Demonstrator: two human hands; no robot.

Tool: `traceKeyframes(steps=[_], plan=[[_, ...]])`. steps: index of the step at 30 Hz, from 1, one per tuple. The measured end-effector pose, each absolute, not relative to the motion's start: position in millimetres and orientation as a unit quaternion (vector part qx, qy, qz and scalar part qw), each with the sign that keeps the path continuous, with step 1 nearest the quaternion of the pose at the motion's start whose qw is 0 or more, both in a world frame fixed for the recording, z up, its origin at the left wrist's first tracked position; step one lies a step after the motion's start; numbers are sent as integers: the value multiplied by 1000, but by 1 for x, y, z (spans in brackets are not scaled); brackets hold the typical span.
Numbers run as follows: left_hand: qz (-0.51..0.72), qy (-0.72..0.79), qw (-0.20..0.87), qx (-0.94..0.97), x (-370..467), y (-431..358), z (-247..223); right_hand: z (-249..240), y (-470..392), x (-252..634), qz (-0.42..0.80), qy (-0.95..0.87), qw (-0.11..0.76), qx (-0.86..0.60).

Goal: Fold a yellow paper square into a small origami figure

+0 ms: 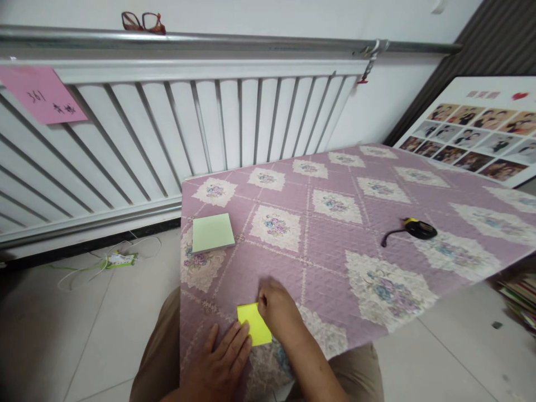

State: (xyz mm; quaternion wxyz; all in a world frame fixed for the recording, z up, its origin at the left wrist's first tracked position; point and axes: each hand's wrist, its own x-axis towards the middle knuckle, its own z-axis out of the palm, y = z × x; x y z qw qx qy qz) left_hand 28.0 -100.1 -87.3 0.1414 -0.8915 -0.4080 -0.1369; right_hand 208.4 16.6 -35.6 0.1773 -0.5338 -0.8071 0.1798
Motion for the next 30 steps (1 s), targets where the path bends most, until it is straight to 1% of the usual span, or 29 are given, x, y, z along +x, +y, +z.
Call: traceKeyframes(steps=[4, 7, 8, 10, 14, 17, 20, 22, 25, 30], plan=[[-148, -406, 148, -890, 28, -99, -82, -29, -2, 207, 119, -806, 206, -542], [-130, -400, 136, -897, 26, -100, -83, -34, -35, 201, 107, -825, 243, -499], [-119, -398, 128, -901, 26, -100, -84, -38, -47, 198, 107, -838, 237, -479], [-108, -394, 114, -906, 26, -102, -87, -49, -67, 196, 100, -860, 197, -460], [-123, -395, 100, -905, 25, -102, -90, -69, -84, 201, 114, -876, 116, -454], [-109, -393, 46, -912, 19, -100, -85, -71, -84, 205, 140, -871, 81, -464], [-64, -375, -63, -922, 8, -94, -72, -65, -83, 204, 167, -862, 58, -475], [-50, -383, -109, -916, 1, -90, -62, -60, -84, 202, 181, -855, 44, -485], [-36, -389, -122, -912, -8, -82, -51, -57, -85, 199, 188, -848, 33, -495], [-52, -395, -109, -911, -13, -69, -45, -57, -86, 199, 181, -850, 37, -493]])
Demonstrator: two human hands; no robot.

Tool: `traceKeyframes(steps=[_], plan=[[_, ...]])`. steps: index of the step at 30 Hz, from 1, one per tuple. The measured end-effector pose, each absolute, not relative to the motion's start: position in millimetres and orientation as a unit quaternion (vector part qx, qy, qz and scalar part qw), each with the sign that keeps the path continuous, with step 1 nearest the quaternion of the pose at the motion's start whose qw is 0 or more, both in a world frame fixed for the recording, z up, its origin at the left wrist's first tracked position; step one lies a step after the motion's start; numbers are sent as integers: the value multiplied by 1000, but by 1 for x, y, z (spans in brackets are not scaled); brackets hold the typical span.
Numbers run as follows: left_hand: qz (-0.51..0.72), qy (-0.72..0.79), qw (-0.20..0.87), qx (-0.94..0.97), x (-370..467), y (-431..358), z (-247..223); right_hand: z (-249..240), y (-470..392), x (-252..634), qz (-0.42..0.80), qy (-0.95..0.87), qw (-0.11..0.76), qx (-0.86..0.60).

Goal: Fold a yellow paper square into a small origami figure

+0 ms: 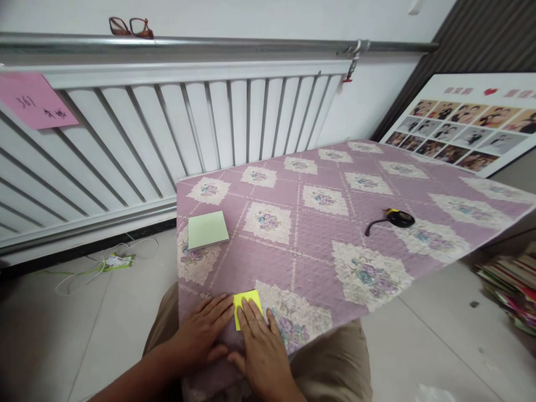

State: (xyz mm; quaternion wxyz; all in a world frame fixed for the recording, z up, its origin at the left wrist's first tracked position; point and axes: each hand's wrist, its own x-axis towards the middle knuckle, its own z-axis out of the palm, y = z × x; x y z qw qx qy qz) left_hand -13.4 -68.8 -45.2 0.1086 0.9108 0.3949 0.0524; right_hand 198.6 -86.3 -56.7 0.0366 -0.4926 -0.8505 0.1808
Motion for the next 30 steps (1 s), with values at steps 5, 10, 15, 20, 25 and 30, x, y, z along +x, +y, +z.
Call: traceKeyframes(steps=[5, 10, 15, 20, 25, 30], plan=[[51, 397, 108, 910, -13, -59, -44, -57, -86, 199, 169, -853, 32, -493], [60, 403, 102, 908, -12, -59, -45, -62, -88, 205, 153, -869, 39, -469], [61, 402, 102, 908, -12, -59, -48, -66, -94, 214, 160, -881, 27, -445], [56, 405, 103, 907, -12, -59, -47, -68, -97, 217, 172, -880, 13, -443], [58, 397, 80, 912, -12, -60, -47, -74, -99, 216, 170, -876, 30, -450], [74, 415, 66, 904, -9, -59, -48, -70, -99, 214, 183, -863, 21, -470]])
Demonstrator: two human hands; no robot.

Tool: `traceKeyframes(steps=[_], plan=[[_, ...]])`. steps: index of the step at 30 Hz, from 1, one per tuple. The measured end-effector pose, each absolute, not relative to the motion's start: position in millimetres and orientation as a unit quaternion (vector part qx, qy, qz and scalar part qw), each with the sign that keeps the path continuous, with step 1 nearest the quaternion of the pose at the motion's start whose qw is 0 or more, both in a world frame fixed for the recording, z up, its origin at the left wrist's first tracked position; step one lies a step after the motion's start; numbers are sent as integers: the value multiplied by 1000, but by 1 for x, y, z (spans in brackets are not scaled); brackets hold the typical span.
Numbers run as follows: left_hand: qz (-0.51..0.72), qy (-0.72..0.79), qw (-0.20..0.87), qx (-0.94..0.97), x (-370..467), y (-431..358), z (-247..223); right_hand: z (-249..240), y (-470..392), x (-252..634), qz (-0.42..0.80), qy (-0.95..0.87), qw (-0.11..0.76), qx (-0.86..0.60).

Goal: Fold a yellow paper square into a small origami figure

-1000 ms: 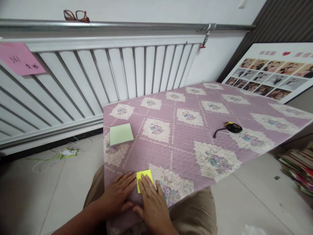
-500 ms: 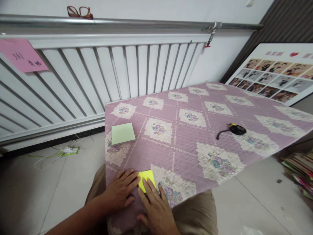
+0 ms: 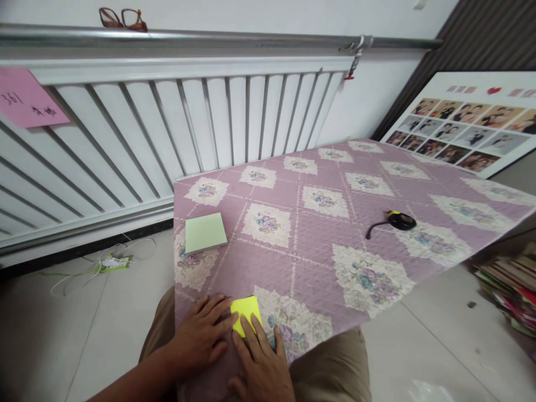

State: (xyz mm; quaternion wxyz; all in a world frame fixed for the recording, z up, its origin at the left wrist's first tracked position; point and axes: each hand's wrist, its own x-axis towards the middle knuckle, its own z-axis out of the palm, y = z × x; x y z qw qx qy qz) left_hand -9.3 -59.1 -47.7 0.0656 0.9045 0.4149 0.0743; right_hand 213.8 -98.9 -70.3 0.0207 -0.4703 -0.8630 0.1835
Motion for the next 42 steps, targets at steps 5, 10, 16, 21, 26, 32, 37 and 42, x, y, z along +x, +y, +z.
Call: traceKeyframes(steps=[5, 10, 16, 21, 26, 32, 37, 42], plan=[[107, 484, 88, 864, 11, -52, -41, -75, -107, 203, 175, -853, 9, -492], [125, 559, 170, 802, 29, -38, -34, -84, -114, 192, 141, -827, 29, -544], [78, 530, 203, 819, 29, -23, -29, -91, -113, 208, 112, -840, 62, -528], [60, 546, 230, 803, 31, -25, -25, -88, -108, 221, 54, -852, 149, -499], [57, 581, 246, 774, 35, -39, -24, -63, -94, 213, 80, -792, 235, -558], [42, 601, 251, 758, 38, -44, -18, -58, -83, 215, 79, -738, 262, -616], [27, 591, 255, 765, 35, -39, -16, -69, -85, 227, 36, -723, 242, -646], [50, 586, 277, 760, 27, -34, -20, -66, -88, 229, 26, -708, 236, -665]])
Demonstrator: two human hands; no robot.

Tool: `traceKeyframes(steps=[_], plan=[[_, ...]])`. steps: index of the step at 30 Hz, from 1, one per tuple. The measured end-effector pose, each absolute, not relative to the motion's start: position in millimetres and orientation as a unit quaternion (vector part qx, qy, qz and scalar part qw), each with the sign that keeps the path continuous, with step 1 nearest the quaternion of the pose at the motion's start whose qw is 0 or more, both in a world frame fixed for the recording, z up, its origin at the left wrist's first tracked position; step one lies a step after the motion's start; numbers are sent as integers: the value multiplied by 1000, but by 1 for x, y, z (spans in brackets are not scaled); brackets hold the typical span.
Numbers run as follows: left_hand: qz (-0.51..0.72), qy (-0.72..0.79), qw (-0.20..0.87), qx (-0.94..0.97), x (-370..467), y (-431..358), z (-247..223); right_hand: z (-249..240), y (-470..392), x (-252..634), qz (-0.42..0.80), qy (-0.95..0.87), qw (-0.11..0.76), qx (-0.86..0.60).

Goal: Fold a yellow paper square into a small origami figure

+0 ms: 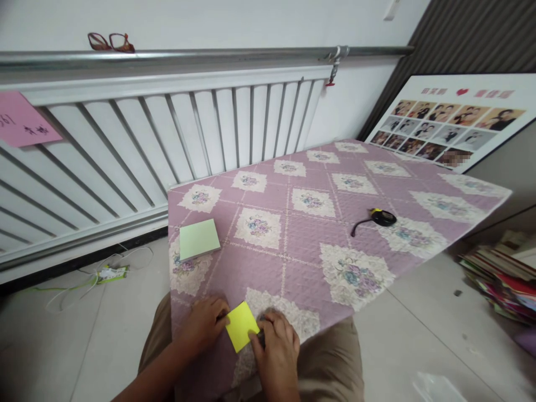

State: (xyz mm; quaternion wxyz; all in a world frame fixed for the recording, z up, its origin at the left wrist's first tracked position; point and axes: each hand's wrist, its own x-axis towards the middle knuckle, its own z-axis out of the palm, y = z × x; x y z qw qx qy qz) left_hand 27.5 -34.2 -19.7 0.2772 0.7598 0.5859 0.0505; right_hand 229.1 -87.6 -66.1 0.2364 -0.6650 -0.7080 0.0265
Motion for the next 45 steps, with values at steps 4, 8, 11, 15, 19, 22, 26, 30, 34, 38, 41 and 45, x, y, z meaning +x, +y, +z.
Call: traceKeyframes(steps=[4, 8, 11, 15, 19, 22, 26, 30, 34, 38, 41, 45], plan=[[93, 590, 296, 745, 22, -40, -24, -63, -87, 226, 29, -707, 233, -667], [112, 623, 266, 727, 22, -52, -26, -66, -86, 226, 22, -704, 238, -668], [117, 644, 256, 712, 27, -56, -25, -68, -86, 226, 25, -705, 243, -665], [125, 650, 262, 703, 30, -55, -23, -67, -87, 227, 33, -704, 240, -668], [126, 652, 262, 700, 30, -55, -22, -68, -87, 227, 32, -705, 239, -667], [117, 661, 255, 696, 31, -56, -19, -70, -87, 227, 31, -706, 234, -667], [105, 678, 261, 679, 34, -57, -15, -71, -87, 228, 24, -709, 229, -666], [123, 678, 261, 676, 36, -59, -17, -71, -88, 229, 13, -714, 236, -659], [132, 684, 261, 668, 38, -60, -21, -70, -88, 228, 9, -716, 238, -657], [136, 676, 258, 677, 38, -58, -21, -70, -87, 228, 8, -716, 234, -658], [119, 671, 261, 684, 38, -54, -19, -70, -87, 228, 7, -717, 235, -657], [94, 667, 257, 693, 37, -50, -15, -69, -87, 228, 12, -718, 233, -655]])
